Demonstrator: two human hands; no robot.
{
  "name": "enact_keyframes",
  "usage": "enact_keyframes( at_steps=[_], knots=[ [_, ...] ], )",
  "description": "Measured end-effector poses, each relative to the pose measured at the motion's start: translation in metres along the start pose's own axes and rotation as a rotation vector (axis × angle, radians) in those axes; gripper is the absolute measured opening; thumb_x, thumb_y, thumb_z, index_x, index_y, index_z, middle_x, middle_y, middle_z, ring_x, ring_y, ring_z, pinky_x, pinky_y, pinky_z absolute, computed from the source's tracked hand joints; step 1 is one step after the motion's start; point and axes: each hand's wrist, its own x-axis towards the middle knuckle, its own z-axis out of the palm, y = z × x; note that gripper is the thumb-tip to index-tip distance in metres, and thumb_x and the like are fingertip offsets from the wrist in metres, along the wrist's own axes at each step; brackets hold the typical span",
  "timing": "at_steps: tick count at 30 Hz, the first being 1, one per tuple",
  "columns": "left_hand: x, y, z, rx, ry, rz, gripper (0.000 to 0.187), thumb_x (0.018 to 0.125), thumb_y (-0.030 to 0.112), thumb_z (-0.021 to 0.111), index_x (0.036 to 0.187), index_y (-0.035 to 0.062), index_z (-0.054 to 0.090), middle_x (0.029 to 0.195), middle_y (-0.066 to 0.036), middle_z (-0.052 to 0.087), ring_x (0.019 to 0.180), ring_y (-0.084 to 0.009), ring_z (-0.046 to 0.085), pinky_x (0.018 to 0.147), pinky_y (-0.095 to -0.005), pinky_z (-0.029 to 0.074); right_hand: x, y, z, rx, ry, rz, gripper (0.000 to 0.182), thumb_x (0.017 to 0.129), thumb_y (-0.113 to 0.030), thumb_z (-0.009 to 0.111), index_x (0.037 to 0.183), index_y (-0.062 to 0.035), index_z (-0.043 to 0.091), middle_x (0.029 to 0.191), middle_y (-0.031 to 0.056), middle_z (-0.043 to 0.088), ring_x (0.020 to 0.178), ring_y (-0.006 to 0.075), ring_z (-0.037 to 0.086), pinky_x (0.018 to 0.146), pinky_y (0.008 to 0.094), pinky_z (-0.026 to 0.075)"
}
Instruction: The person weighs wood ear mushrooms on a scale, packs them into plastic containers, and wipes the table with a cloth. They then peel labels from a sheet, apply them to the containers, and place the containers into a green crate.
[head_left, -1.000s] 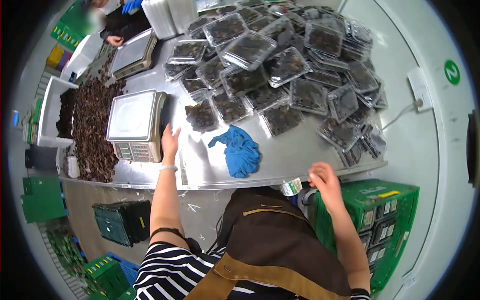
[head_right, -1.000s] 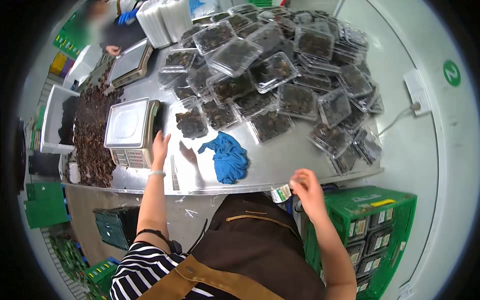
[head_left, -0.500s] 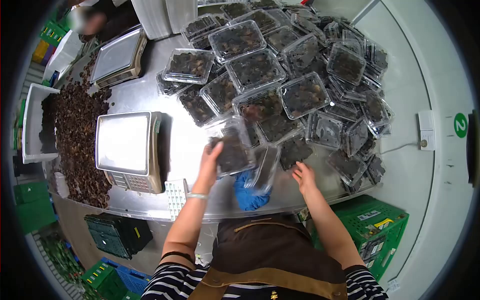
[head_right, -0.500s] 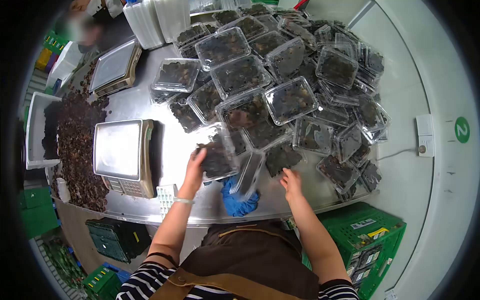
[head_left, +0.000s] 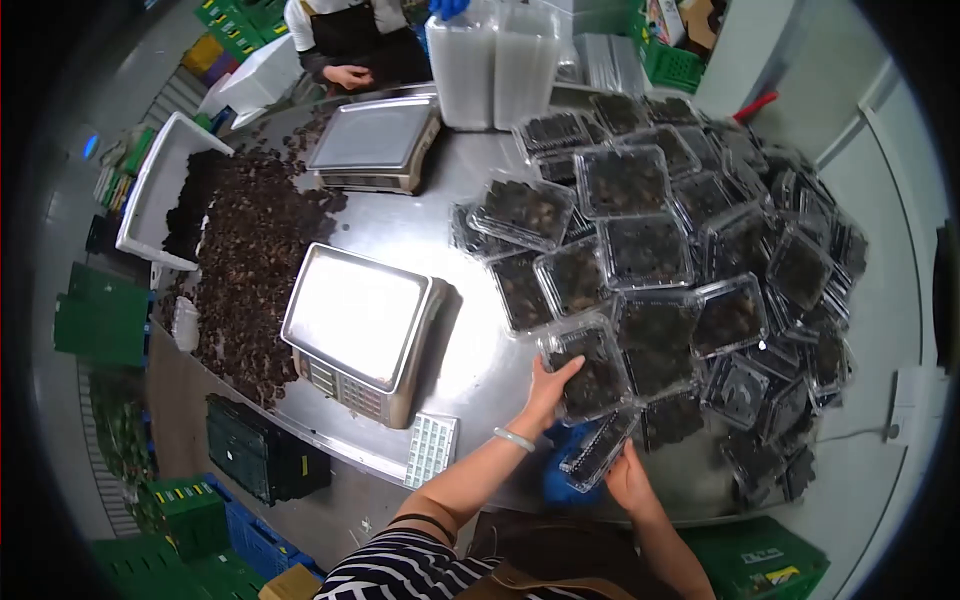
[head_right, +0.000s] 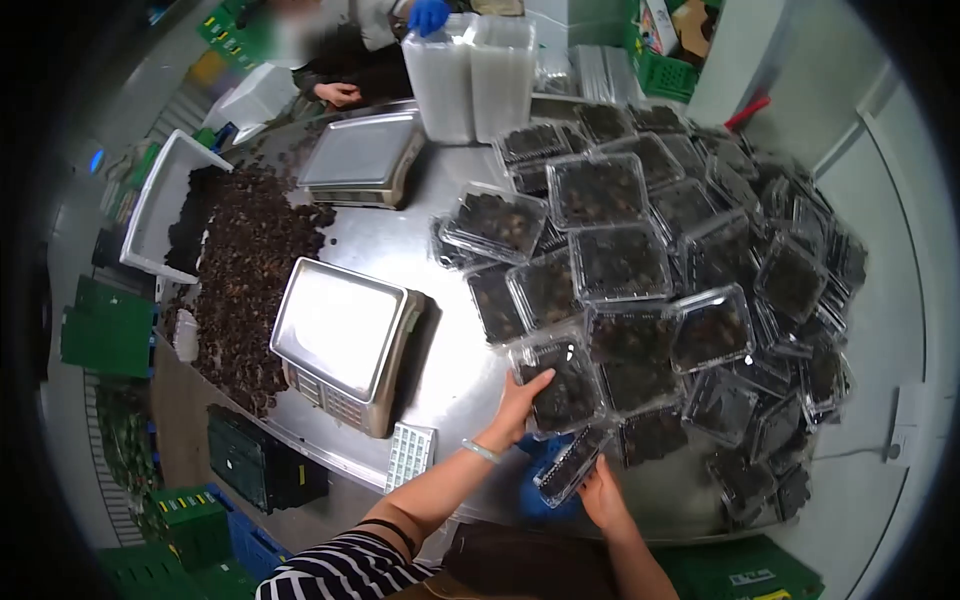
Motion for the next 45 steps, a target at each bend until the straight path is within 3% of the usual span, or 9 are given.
enact_keyframes(
  at_steps=[9, 13, 18, 23, 26, 35, 40, 42, 45],
  knots=[
    [-0.048, 0.034, -0.021, -0.055, -0.126, -0.256, 0.075, 0.078, 0.020, 0.079, 0.132, 0.0032, 0.030, 0.118, -0.016, 0.056, 0.100, -0.0228, 0.062, 0.082, -0.0387, 0.055, -0.005, 0.013, -0.013, 0.194, -0.122, -0.068, 0.060, 0.097, -0.052, 0.042, 0.142, -0.0130, 0.039, 0.144, 0.0058, 0.044, 0.132, 0.0236, 0.040, 0.112, 0.0422, 0.029],
    [-0.041, 0.010, -0.030, 0.122, -0.119, -0.166, 0.084, 0.075, 0.016, 0.081, 0.137, 0.0032, 0.026, 0.119, -0.015, 0.055, 0.102, -0.0231, 0.061, 0.085, -0.0365, 0.055, -0.026, -0.004, -0.003, 0.245, 0.123, -0.070, 0.045, 0.099, -0.033, 0.050, 0.134, -0.0060, 0.046, 0.134, 0.0079, 0.052, 0.123, 0.0236, 0.049, 0.106, 0.0409, 0.036],
    [-0.044, 0.009, -0.027, 0.134, -0.136, -0.151, 0.090, 0.073, 0.015, 0.082, 0.141, 0.0039, 0.023, 0.120, -0.014, 0.055, 0.105, -0.0220, 0.059, 0.088, -0.0354, 0.053, -0.065, -0.028, -0.039, 0.011, 0.306, -0.542, 0.032, 0.093, -0.008, 0.056, 0.125, -0.0036, 0.051, 0.119, 0.0097, 0.061, 0.108, 0.0204, 0.058, 0.093, 0.0352, 0.046],
    [-0.045, 0.009, -0.016, 0.141, -0.159, -0.156, 0.091, 0.073, 0.016, 0.082, 0.141, 0.0035, 0.023, 0.121, -0.014, 0.054, 0.106, -0.0214, 0.059, 0.089, -0.0349, 0.052, -0.049, -0.054, -0.078, -0.180, 0.806, -0.316, 0.047, 0.086, -0.024, 0.070, 0.127, -0.0105, 0.051, 0.122, 0.0103, 0.057, 0.110, 0.0211, 0.056, 0.091, 0.0388, 0.047],
    [-0.046, 0.003, -0.012, 0.200, -0.124, -0.140, 0.087, 0.074, 0.018, 0.081, 0.139, 0.0021, 0.025, 0.120, -0.013, 0.054, 0.107, -0.0215, 0.058, 0.090, -0.0348, 0.051, -0.021, -0.057, -0.080, 0.136, 0.436, -0.427, 0.049, 0.085, -0.021, 0.071, 0.128, -0.0087, 0.050, 0.123, 0.0104, 0.057, 0.111, 0.0225, 0.056, 0.092, 0.0391, 0.047],
    [-0.026, -0.006, -0.033, 0.253, -0.227, -0.138, 0.093, 0.072, 0.024, 0.082, 0.140, 0.0037, 0.023, 0.119, -0.013, 0.056, 0.105, -0.0239, 0.060, 0.088, -0.0368, 0.052, -0.030, -0.046, -0.078, 0.255, 0.329, -0.475, 0.049, 0.082, -0.009, 0.070, 0.127, -0.0048, 0.051, 0.122, 0.0102, 0.058, 0.112, 0.0255, 0.057, 0.096, 0.0392, 0.048],
    [-0.024, 0.009, -0.043, 0.453, -0.403, -0.363, 0.048, 0.081, 0.018, 0.071, 0.123, 0.0008, 0.055, 0.109, -0.011, 0.066, 0.100, -0.0211, 0.063, 0.089, -0.0345, 0.051, -0.113, -0.054, -0.094, -0.027, 0.372, -0.179, 0.066, 0.079, -0.014, 0.074, 0.135, -0.0029, 0.040, 0.115, 0.0129, 0.060, 0.106, 0.0242, 0.060, 0.089, 0.0410, 0.052],
    [-0.031, 0.017, -0.035, 0.301, -0.554, -0.638, 0.053, 0.084, 0.020, 0.065, 0.131, 0.0012, 0.048, 0.116, -0.016, 0.063, 0.110, -0.0287, 0.060, 0.091, -0.0438, 0.053, -0.119, -0.049, -0.111, -0.183, 0.355, -0.175, 0.075, 0.078, -0.026, 0.076, 0.138, -0.0018, 0.037, 0.123, 0.0132, 0.055, 0.115, 0.0234, 0.054, 0.096, 0.0368, 0.046],
    [-0.060, 0.001, 0.001, 0.418, -0.540, -0.470, 0.066, 0.083, 0.017, 0.067, 0.140, 0.0055, 0.035, 0.124, -0.016, 0.056, 0.110, -0.0282, 0.059, 0.093, -0.0404, 0.051, -0.098, -0.027, -0.125, -0.423, 0.318, -0.196, 0.084, 0.077, -0.031, 0.077, 0.142, -0.0007, 0.033, 0.133, 0.0148, 0.051, 0.121, 0.0242, 0.050, 0.103, 0.0336, 0.040]
  ],
)
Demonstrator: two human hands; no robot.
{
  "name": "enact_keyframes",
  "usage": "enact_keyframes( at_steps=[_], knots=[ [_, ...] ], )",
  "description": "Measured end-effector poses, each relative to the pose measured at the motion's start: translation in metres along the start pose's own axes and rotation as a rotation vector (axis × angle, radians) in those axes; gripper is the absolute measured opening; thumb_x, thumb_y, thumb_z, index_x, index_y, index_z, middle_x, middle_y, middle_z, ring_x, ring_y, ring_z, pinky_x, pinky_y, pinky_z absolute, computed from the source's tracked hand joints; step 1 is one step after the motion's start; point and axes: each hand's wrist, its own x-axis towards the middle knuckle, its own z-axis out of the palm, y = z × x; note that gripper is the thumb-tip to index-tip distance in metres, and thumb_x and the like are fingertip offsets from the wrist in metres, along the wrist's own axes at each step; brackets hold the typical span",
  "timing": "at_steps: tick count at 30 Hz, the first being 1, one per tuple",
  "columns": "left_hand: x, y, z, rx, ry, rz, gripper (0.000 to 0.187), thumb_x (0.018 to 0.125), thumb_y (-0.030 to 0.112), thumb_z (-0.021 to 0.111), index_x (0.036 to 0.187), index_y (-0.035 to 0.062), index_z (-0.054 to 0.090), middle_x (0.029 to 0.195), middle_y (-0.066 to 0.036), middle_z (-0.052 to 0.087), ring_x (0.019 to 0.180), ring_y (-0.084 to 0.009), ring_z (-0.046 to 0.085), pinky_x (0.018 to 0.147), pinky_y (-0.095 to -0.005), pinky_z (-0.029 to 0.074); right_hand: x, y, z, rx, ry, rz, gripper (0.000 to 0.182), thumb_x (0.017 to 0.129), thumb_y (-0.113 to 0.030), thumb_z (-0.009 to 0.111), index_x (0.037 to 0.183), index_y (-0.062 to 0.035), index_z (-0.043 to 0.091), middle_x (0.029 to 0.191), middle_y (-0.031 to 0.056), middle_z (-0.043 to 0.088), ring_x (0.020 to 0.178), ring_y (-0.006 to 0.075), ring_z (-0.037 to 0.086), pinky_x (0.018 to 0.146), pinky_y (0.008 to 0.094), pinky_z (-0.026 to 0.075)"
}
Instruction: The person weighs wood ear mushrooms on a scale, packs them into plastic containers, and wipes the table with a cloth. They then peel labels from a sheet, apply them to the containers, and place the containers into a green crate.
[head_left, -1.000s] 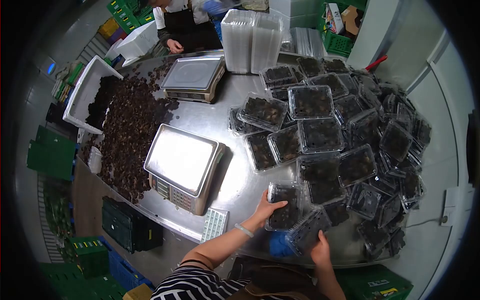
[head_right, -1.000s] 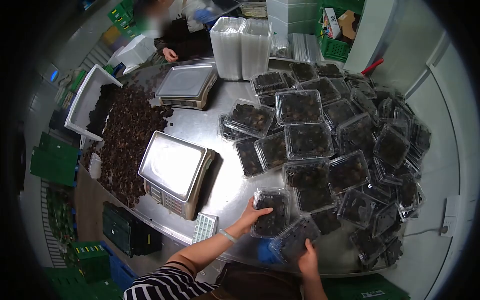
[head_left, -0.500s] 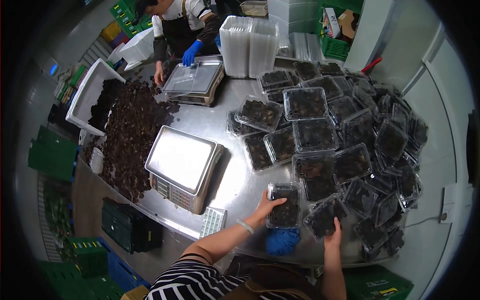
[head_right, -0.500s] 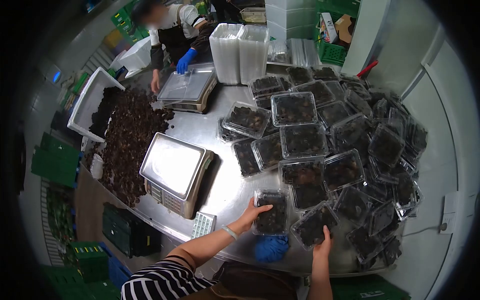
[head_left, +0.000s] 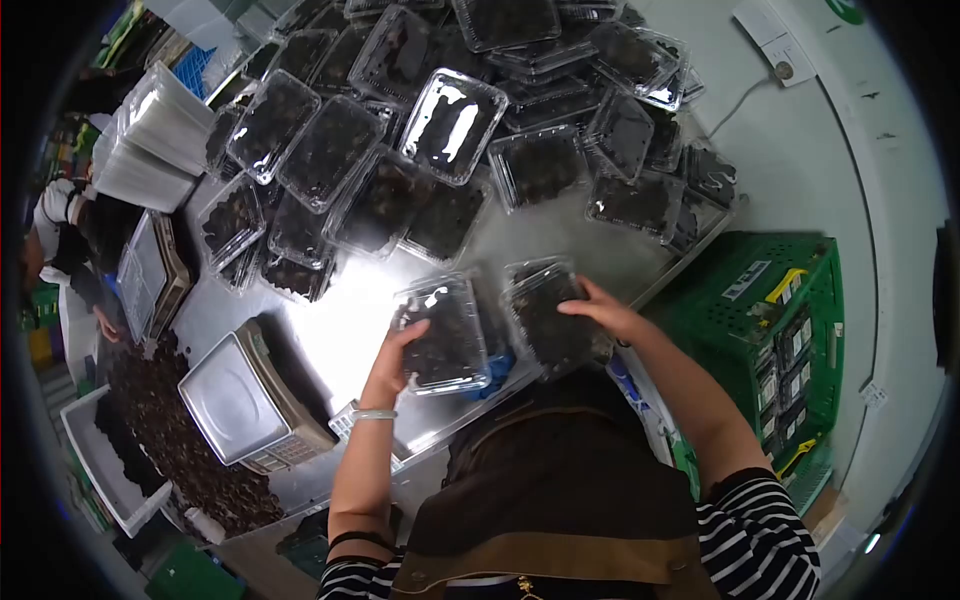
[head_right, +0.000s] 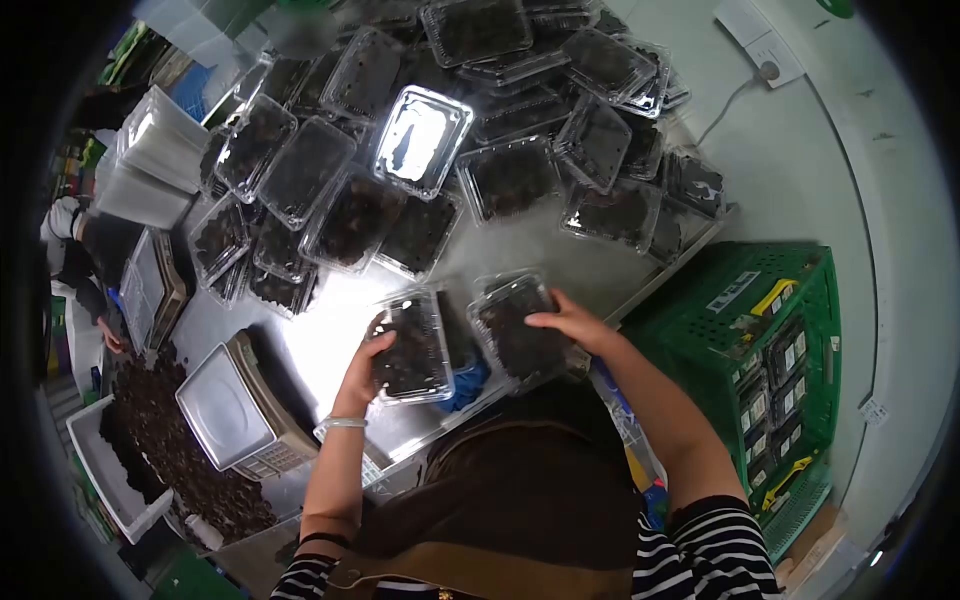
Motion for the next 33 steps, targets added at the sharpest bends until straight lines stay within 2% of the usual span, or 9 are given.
enact_keyframes(
  at_steps=[5, 10, 13, 14, 16, 20, 22, 25, 33],
  knots=[
    [0.021, -0.019, 0.022, 0.032, -0.112, -0.029, 0.062, 0.087, 0.016, 0.064, 0.140, 0.0075, 0.034, 0.124, -0.011, 0.056, 0.113, -0.0265, 0.057, 0.095, -0.0386, 0.048, -0.012, -0.010, 0.005, 0.378, -0.257, 0.094, 0.082, 0.080, -0.034, 0.074, 0.143, -0.0010, 0.034, 0.140, 0.0154, 0.044, 0.130, 0.0255, 0.041, 0.107, 0.0356, 0.034],
    [-0.022, -0.002, -0.010, 0.076, 0.026, 0.022, 0.030, 0.081, 0.025, 0.067, 0.105, 0.0072, 0.066, 0.100, -0.005, 0.068, 0.091, -0.0189, 0.063, 0.081, -0.0333, 0.052, -0.071, -0.017, 0.007, 0.220, -0.160, -0.215, 0.088, 0.079, -0.046, 0.071, 0.143, -0.0004, 0.032, 0.138, 0.0159, 0.046, 0.124, 0.0244, 0.045, 0.103, 0.0362, 0.037],
    [-0.070, 0.034, 0.088, 0.045, -0.071, 0.158, 0.053, 0.083, 0.026, 0.062, 0.128, -0.0002, 0.050, 0.109, -0.014, 0.065, 0.090, -0.0279, 0.064, 0.081, -0.0402, 0.054, -0.147, -0.042, 0.001, 0.141, 0.095, -0.328, 0.099, 0.078, -0.053, 0.069, 0.147, 0.0011, 0.023, 0.142, 0.0197, 0.039, 0.131, 0.0277, 0.037, 0.108, 0.0389, 0.031],
    [-0.070, 0.050, 0.090, 0.098, -0.282, 0.075, 0.058, 0.081, 0.026, 0.058, 0.132, 0.0007, 0.046, 0.112, -0.016, 0.063, 0.105, -0.0314, 0.060, 0.095, -0.0448, 0.048, -0.192, -0.070, -0.010, 0.234, 0.043, -0.440, 0.102, 0.079, -0.055, 0.069, 0.147, 0.0028, 0.019, 0.146, 0.0221, 0.033, 0.136, 0.0300, 0.031, 0.111, 0.0396, 0.027],
    [-0.082, 0.037, 0.157, 0.416, -0.414, 0.324, 0.051, 0.085, 0.024, 0.053, 0.130, 0.0006, 0.049, 0.110, -0.015, 0.063, 0.096, -0.0292, 0.063, 0.087, -0.0428, 0.052, -0.245, -0.075, -0.045, 0.180, 0.166, -0.562, 0.105, 0.080, -0.055, 0.067, 0.148, 0.0055, 0.014, 0.152, 0.0252, 0.021, 0.142, 0.0329, 0.020, 0.115, 0.0407, 0.019],
    [-0.092, 0.011, 0.296, 0.342, -0.496, 0.161, 0.054, 0.084, 0.020, 0.056, 0.132, 0.0010, 0.045, 0.105, -0.013, 0.064, 0.088, -0.0257, 0.064, 0.077, -0.0381, 0.054, -0.382, -0.055, -0.114, 0.422, 0.322, -0.556, 0.072, 0.087, -0.040, 0.061, 0.138, 0.0041, 0.036, 0.130, 0.0164, 0.053, 0.117, 0.0227, 0.053, 0.097, 0.0368, 0.045],
    [-0.065, -0.016, 0.378, 0.204, -0.828, -0.125, 0.069, 0.082, 0.017, 0.060, 0.142, 0.0035, 0.031, 0.105, -0.013, 0.064, 0.090, -0.0244, 0.063, 0.078, -0.0349, 0.053, -0.430, -0.004, -0.139, 0.647, 0.462, -0.558, 0.066, 0.088, -0.040, 0.060, 0.136, -0.0002, 0.040, 0.130, 0.0121, 0.053, 0.116, 0.0207, 0.053, 0.098, 0.0368, 0.044],
    [-0.083, -0.086, 0.505, 0.575, -0.862, -0.220, 0.093, 0.081, 0.017, 0.068, 0.152, 0.0066, 0.009, 0.133, -0.017, 0.046, 0.119, -0.0256, 0.050, 0.096, -0.0376, 0.045, -0.465, 0.082, -0.172, 0.857, 0.725, -0.453, 0.064, 0.087, -0.040, 0.063, 0.134, -0.0014, 0.044, 0.127, 0.0102, 0.055, 0.114, 0.0186, 0.054, 0.098, 0.0341, 0.044],
    [-0.036, -0.148, 0.558, 1.069, -0.817, -0.163, 0.068, 0.079, 0.015, 0.073, 0.137, -0.0002, 0.040, 0.128, -0.014, 0.055, 0.113, -0.0223, 0.055, 0.098, -0.0335, 0.042, -0.475, 0.164, -0.188, 0.933, 0.758, -0.284, 0.054, 0.087, -0.033, 0.066, 0.125, 0.0034, 0.054, 0.117, 0.0122, 0.062, 0.104, 0.0208, 0.061, 0.093, 0.0351, 0.048]
  ],
)
